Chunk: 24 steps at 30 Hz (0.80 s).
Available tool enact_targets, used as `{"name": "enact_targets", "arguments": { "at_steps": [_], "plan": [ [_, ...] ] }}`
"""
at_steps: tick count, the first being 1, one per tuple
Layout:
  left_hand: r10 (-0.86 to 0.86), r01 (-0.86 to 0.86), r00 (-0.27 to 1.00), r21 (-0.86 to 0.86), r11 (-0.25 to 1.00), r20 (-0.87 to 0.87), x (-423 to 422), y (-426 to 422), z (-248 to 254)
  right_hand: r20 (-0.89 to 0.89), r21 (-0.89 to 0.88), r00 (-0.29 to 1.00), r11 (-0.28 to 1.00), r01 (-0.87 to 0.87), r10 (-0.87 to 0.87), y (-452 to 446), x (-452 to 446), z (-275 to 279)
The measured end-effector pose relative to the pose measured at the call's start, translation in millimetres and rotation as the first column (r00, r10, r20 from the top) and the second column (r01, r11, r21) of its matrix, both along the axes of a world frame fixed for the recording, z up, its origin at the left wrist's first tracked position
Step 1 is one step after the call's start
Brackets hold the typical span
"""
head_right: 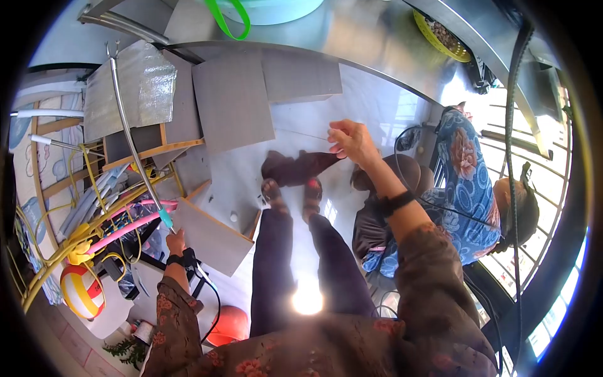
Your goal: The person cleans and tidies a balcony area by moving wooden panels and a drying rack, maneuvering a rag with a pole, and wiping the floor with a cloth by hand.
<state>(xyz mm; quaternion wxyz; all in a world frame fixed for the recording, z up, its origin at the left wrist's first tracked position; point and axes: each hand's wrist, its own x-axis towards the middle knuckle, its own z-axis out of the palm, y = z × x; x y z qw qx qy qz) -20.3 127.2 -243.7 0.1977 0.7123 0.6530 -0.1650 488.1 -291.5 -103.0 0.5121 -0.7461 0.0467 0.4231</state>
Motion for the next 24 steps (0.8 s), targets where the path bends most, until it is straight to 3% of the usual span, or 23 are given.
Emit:
{"name": "enact_targets", "arguments": {
  "at_steps": [3,7,9,10,12,13,14,16,17,19,21,24],
  "plan": [
    [-0.144,0.143,0.988,-0.029,0.989,-0.051,5,3,15,-0.152,-0.093,0.973,0.983,0.16,-0.172,-16,0,-44],
    [-0.036,0.035,0.999,-0.105,0.994,-0.012,-7,13,13,-0.18,-0.15,0.93,0.943,0.296,-0.32,-11,7,-70],
    [-0.161,0.151,0.985,0.135,0.979,0.065,-20,25,2,-0.175,-0.17,0.912,0.924,0.342,-0.37,0,12,-79],
    [-0.225,0.231,0.973,0.126,0.965,-0.055,-4,21,20,-0.159,-0.184,0.896,0.904,0.386,-0.415,4,18,-84],
    [-0.359,0.367,0.93,0.215,0.905,-0.079,58,-8,77,-0.162,-0.194,0.881,0.889,0.414,-0.445,13,31,-97],
    [-0.312,0.316,0.948,0.095,0.944,-0.057,75,-12,86,-0.131,-0.192,0.861,0.864,0.465,-0.492,17,38,-104],
    [-0.317,0.322,0.946,0.094,0.942,-0.063,95,-26,92,-0.103,-0.188,0.839,0.839,0.511,-0.534,20,45,-112],
    [-0.28,0.299,0.919,-0.025,0.954,0.278,131,-49,92,-0.08,-0.183,0.821,0.818,0.545,-0.565,23,65,-135],
    [-0.392,0.412,0.859,0.009,0.911,0.331,110,-42,44,-0.029,-0.21,0.834,0.819,0.534,-0.552,24,75,-148],
    [-0.298,0.35,0.853,-0.046,0.936,0.429,189,-87,56,0.133,-0.267,0.877,0.836,0.48,-0.462,24,92,-172],
    [-0.427,0.497,0.806,-0.078,0.864,0.41,234,-97,43,0.429,-0.353,0.87,0.841,0.41,-0.243,7,112,-219],
    [-0.458,0.511,0.801,-0.042,0.859,0.385,291,-110,22,0.472,-0.262,0.828,0.849,0.459,-0.302,7,133,-233]
  ]
}}
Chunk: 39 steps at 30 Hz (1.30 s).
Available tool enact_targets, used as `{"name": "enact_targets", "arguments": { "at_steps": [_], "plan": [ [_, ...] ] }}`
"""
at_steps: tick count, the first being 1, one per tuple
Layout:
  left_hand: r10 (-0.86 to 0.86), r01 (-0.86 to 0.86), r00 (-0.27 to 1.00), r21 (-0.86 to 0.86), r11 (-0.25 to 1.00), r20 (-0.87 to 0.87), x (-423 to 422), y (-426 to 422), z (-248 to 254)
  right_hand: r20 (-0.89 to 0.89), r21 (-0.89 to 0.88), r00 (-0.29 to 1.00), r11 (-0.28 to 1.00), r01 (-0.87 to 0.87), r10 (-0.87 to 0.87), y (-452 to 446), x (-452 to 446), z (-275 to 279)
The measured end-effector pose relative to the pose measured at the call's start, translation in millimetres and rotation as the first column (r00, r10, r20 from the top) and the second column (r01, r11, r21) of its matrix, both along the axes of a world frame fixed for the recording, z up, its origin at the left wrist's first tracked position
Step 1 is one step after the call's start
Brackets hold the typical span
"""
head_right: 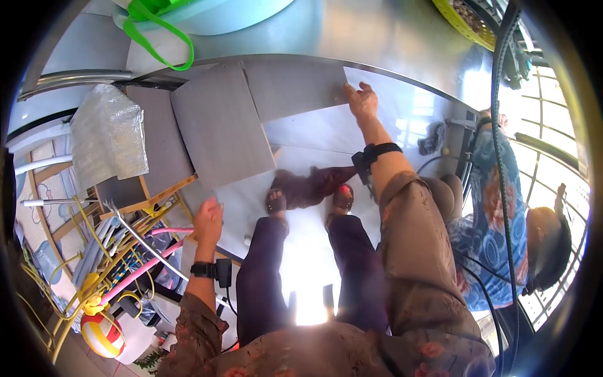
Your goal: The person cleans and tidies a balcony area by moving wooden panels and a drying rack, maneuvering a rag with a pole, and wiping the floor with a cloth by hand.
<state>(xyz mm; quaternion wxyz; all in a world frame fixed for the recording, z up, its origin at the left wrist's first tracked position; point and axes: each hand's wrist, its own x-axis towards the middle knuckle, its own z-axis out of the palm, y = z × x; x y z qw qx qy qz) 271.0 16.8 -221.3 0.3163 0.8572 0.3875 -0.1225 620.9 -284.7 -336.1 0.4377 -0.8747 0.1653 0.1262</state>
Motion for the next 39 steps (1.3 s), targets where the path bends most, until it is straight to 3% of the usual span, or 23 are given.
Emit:
{"name": "enact_targets", "arguments": {
  "at_steps": [1,4,7,10,12,14,15,19,24,26,27,33,36,39],
  "plan": [
    [0.005,-0.005,1.0,0.004,1.0,-0.005,12,-1,-5,-0.027,0.07,0.999,0.997,-0.042,0.044,2,5,14],
    [-0.046,0.047,0.995,-0.009,0.999,0.088,55,-3,-21,0.052,0.226,0.994,0.968,-0.106,0.097,1,27,-24],
    [-0.17,0.169,0.955,0.027,0.985,0.242,89,-9,-27,-0.104,0.518,0.989,0.855,-0.035,0.104,12,41,-15],
    [-0.334,0.287,0.892,0.191,0.939,0.304,122,-12,-37,-0.188,0.638,0.965,0.769,-0.023,0.184,23,53,-15],
    [-0.434,0.346,0.809,0.277,0.897,0.396,135,-13,-46,-0.18,0.61,0.961,0.79,-0.06,0.211,27,53,-17],
    [-0.466,0.365,0.791,0.306,0.879,0.395,146,-11,-60,-0.148,0.393,0.977,0.916,-0.081,0.15,30,55,-24],
    [-0.499,0.389,0.775,0.329,0.86,0.387,152,-10,-67,-0.131,0.374,0.985,0.926,-0.056,0.113,32,52,-20],
    [-0.512,0.43,0.725,0.277,0.859,0.462,170,-14,-76,-0.094,0.464,0.995,0.886,0.017,0.03,11,47,-22],
    [-0.639,0.51,0.635,0.386,0.769,0.434,182,-12,-82,0.005,0.304,0.999,0.952,0.037,-0.041,-57,72,-20],
    [-0.651,0.525,0.613,0.385,0.759,0.448,186,-15,-80,0.199,0.316,0.977,0.949,0.007,-0.073,-78,79,-19],
    [-0.66,0.534,0.609,0.389,0.751,0.439,188,-13,-79,0.157,0.319,0.985,0.948,0.015,-0.069,-94,89,-22],
    [-0.676,0.537,0.607,0.411,0.737,0.419,192,-11,-81,0.43,-0.207,0.903,0.975,0.083,0.014,-175,115,-41],
    [-0.69,0.544,0.599,0.426,0.723,0.406,192,-10,-77,0.527,-0.54,0.829,0.827,0.158,0.185,-203,130,-53],
    [-0.672,0.561,0.634,0.372,0.74,0.382,193,-9,-72,0.515,-0.764,0.758,0.616,0.194,0.4,-201,141,-45]
  ]
}}
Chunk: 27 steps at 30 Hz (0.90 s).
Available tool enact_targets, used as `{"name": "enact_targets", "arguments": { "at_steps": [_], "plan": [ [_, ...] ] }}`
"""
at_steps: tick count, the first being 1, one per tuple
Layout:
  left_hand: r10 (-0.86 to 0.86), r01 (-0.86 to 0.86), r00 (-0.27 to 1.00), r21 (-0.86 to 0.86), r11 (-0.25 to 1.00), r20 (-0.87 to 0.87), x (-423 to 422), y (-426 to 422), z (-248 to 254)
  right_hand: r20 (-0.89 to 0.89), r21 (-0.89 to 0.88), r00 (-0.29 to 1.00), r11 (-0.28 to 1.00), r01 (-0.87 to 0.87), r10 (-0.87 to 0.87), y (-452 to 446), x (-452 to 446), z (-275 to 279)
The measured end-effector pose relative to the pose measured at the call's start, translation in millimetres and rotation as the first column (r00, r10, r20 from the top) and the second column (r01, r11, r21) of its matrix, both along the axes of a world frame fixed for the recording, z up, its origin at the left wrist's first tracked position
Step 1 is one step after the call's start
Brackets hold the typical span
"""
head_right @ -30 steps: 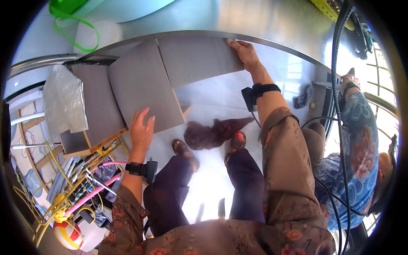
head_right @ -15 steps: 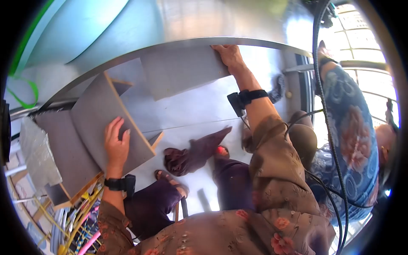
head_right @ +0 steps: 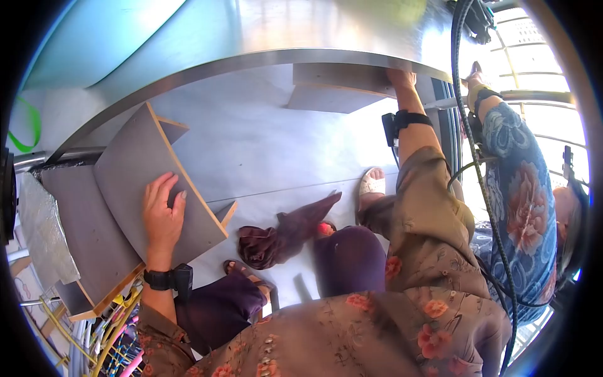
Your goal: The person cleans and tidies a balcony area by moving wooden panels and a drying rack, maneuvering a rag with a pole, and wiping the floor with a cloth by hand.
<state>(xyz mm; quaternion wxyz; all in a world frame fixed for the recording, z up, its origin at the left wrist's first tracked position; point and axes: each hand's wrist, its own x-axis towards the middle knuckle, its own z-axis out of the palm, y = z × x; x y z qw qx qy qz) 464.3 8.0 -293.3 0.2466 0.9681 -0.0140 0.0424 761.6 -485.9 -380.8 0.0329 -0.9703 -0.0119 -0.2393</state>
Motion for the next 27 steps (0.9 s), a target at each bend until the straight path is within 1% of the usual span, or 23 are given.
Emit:
{"name": "enact_targets", "arguments": {
  "at_steps": [2,3,4,5,6,7,8,10,11,12,13,14,16,17,19,23,25,26,27],
  "plan": [
    [-0.001,0.001,1.0,-0.017,1.0,0.016,-2,3,-3,-0.066,-0.087,0.988,0.986,-0.142,0.136,38,-12,24],
    [-0.006,0.007,0.999,-0.033,0.999,0.036,-1,3,-6,-0.139,-0.164,0.956,0.946,-0.279,0.258,67,-20,35],
    [-0.002,0.004,0.999,-0.04,0.999,0.042,-2,3,-7,-0.267,0.23,0.929,0.953,-0.195,0.255,100,-30,33],
    [0.003,-0.001,0.999,-0.044,0.999,0.037,-5,4,-6,-0.301,0.256,0.835,0.883,-0.394,0.46,129,-48,44],
    [0.007,-0.006,0.999,-0.046,0.999,0.036,-6,6,-5,-0.193,0.092,0.813,0.835,-0.542,0.549,155,-72,52],
    [0.005,-0.003,0.999,-0.047,0.999,0.041,-8,7,-4,-0.099,-0.093,0.762,0.756,-0.648,0.641,176,-88,56],
    [0.021,-0.018,0.999,-0.071,0.997,0.03,-9,8,-2,-0.097,-0.102,0.767,0.76,-0.642,0.634,185,-90,51],
    [0.012,-0.008,0.999,-0.116,0.993,0.031,-11,7,1,-0.273,-0.133,0.784,0.786,-0.604,0.557,187,-93,36],
    [0.03,-0.028,0.999,-0.117,0.993,0.013,-12,8,3,-0.278,-0.156,0.802,0.799,-0.581,0.529,184,-91,32],
    [0.047,-0.047,0.999,-0.119,0.992,-0.001,-10,6,5,-0.272,-0.158,0.796,0.791,-0.591,0.54,181,-84,31],
    [0.026,-0.024,1.0,-0.14,0.99,0.009,-7,3,9,-0.268,-0.158,0.785,0.779,-0.607,0.558,180,-77,33],
    [0.04,-0.041,0.999,-0.155,0.987,-0.008,-7,1,14,-0.272,-0.173,0.796,0.786,-0.593,0.541,178,-71,33],
    [0.059,-0.064,0.998,-0.166,0.984,-0.036,-6,-1,21,-0.505,0.001,0.704,0.815,-0.579,0.5,181,-60,35],
    [0.051,-0.055,0.998,-0.171,0.984,-0.031,-5,-2,21,-0.504,-0.006,0.71,0.82,-0.572,0.492,180,-61,34],
    [0.067,-0.073,0.997,-0.206,0.976,-0.034,-5,-1,20,-0.363,-0.093,0.768,0.8,-0.593,0.528,179,-63,30],
    [0.05,-0.064,0.997,-0.238,0.969,-0.062,-8,2,18,-0.363,-0.152,0.816,0.835,-0.529,0.45,170,-56,27],
    [0.05,-0.054,0.999,-0.243,0.969,-0.023,-8,1,17,-0.447,-0.089,0.825,0.901,-0.425,0.345,160,-41,25],
    [0.052,-0.056,0.998,-0.244,0.968,-0.025,-7,0,17,-0.368,-0.1,0.836,0.876,-0.471,0.408,146,-33,12],
    [0.045,-0.05,0.999,-0.253,0.966,-0.025,-7,-1,18,-0.371,-0.101,0.835,0.876,-0.472,0.407,137,-33,13]
  ]
}}
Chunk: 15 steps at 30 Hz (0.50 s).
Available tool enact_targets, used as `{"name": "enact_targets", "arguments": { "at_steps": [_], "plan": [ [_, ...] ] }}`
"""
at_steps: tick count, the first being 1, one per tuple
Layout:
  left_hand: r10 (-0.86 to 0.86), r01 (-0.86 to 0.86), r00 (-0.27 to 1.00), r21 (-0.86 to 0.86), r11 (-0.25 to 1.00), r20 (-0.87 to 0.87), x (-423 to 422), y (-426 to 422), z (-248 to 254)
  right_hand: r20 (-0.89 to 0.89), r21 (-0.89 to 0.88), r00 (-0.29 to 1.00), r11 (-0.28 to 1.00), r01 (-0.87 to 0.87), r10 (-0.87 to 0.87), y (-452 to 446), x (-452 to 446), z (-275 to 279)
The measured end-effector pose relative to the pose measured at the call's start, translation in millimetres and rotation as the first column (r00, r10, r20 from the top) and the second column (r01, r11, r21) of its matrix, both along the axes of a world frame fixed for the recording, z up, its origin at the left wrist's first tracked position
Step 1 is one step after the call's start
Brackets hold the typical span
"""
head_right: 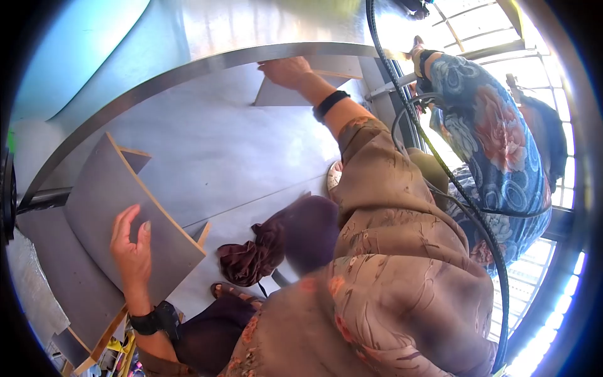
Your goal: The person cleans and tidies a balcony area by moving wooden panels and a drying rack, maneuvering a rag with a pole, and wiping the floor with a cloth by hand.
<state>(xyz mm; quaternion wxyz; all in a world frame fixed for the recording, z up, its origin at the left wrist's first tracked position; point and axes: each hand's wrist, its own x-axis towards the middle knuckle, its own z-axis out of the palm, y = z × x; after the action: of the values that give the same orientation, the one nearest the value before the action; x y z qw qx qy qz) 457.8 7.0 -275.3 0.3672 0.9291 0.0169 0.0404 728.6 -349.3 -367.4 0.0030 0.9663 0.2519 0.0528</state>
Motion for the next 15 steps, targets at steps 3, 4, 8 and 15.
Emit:
{"name": "enact_targets", "arguments": {
  "at_steps": [3,4,8,15],
  "plan": [
    [-0.019,0.019,1.0,0.004,1.0,0.005,3,-1,-1,0.043,0.012,0.997,0.998,-0.065,0.064,-29,1,11],
    [-0.033,0.033,0.999,0.015,0.999,0.01,4,-1,-2,0.046,0.007,0.997,0.998,-0.062,0.062,-43,2,11],
    [-0.051,0.051,0.999,0.028,0.998,0.008,4,3,-5,0.059,0.006,0.997,0.999,-0.046,0.046,-76,8,13],
    [0.009,-0.013,0.999,0.085,0.996,0.039,-6,26,-13,0.097,-0.095,0.995,0.995,-0.016,0.026,-113,14,2]
  ]
}}
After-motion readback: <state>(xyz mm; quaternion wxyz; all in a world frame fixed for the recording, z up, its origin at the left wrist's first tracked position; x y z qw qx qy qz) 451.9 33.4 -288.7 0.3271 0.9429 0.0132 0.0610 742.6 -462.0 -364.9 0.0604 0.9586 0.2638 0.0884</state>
